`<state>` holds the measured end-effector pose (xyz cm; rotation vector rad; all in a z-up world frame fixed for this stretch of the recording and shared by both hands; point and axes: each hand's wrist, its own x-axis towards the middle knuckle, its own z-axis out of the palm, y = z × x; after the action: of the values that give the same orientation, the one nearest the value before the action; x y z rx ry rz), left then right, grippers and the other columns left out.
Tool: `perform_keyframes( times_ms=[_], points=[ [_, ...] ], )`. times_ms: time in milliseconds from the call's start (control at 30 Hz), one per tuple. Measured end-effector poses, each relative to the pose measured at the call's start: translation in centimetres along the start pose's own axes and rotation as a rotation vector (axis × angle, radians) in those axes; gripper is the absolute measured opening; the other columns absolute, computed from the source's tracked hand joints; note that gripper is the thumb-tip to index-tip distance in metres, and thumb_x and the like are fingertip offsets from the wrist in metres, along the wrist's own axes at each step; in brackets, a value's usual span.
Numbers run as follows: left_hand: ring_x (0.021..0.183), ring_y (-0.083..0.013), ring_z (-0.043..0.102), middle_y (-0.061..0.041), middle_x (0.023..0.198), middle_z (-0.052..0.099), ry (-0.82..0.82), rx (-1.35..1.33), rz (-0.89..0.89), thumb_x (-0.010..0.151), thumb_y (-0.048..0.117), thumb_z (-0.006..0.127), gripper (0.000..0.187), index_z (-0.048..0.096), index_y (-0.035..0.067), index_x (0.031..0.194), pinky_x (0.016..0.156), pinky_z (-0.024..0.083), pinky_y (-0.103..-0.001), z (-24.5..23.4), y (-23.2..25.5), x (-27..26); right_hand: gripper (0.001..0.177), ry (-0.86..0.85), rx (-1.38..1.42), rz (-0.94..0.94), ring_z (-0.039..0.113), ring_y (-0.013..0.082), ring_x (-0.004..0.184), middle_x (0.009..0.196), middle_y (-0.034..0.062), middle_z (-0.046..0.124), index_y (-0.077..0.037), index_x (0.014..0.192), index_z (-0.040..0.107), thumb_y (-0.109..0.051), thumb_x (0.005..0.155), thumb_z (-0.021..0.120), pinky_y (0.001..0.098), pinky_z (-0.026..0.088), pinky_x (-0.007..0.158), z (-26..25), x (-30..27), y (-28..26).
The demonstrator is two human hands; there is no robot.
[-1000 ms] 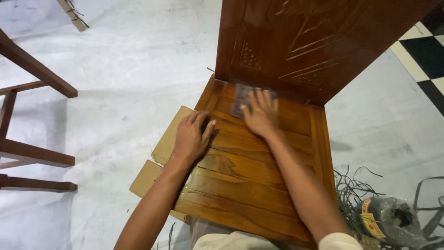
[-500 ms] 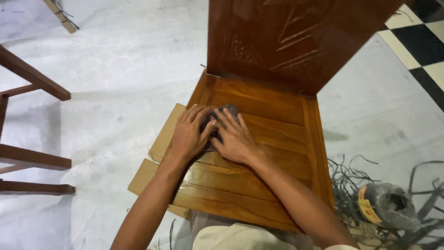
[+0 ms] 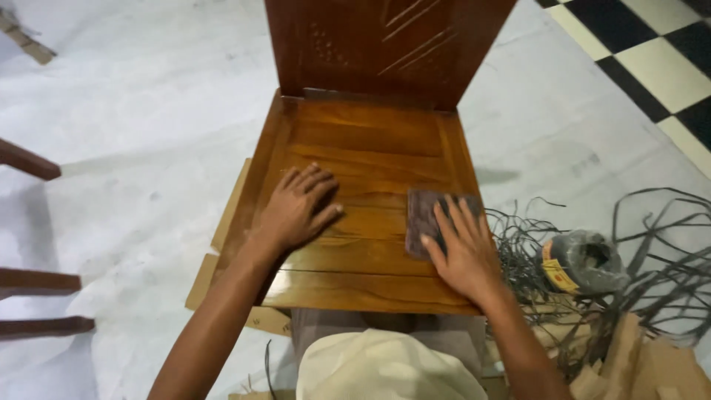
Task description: Sanding a wooden chair and wrapping its leg with cardboard and plastic strips for protection.
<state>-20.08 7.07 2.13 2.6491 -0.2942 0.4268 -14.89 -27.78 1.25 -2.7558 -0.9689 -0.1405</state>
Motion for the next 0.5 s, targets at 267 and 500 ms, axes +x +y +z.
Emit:
perform_keyframes(
  times_ms=[267,500],
  points=[
    [0.145,-0.0348,0.043,-0.014,0.145,0.058,-0.118,-0.064,0.273,0.092,0.051,0.066,0.057,0.065,0.009,0.13,0.123,0.024,-0.057,3.6,9.3,0.4,0.067,0.073,-0.003,0.171,0.027,0.0393,0.153,0.163,0.0172,0.035,-0.007,0.15,0.048,-0.051,0.099,0.053,0.0652,0.023,0.116,-2.0,-6.7,-2.3],
    [0.146,-0.0365,0.041,-0.019,0.151,0.054,-0.112,-0.176,0.273,0.098,0.047,0.062,0.068,0.053,0.001,0.146,0.121,0.023,-0.059,7.1,15.4,-1.5,0.063,0.15,0.04,0.246,0.033,0.0399,0.15,0.161,0.0167,0.041,-0.008,0.148,0.052,-0.044,0.098,0.059,0.0621,0.03,0.114,-2.1,-8.7,-2.1]
  ],
)
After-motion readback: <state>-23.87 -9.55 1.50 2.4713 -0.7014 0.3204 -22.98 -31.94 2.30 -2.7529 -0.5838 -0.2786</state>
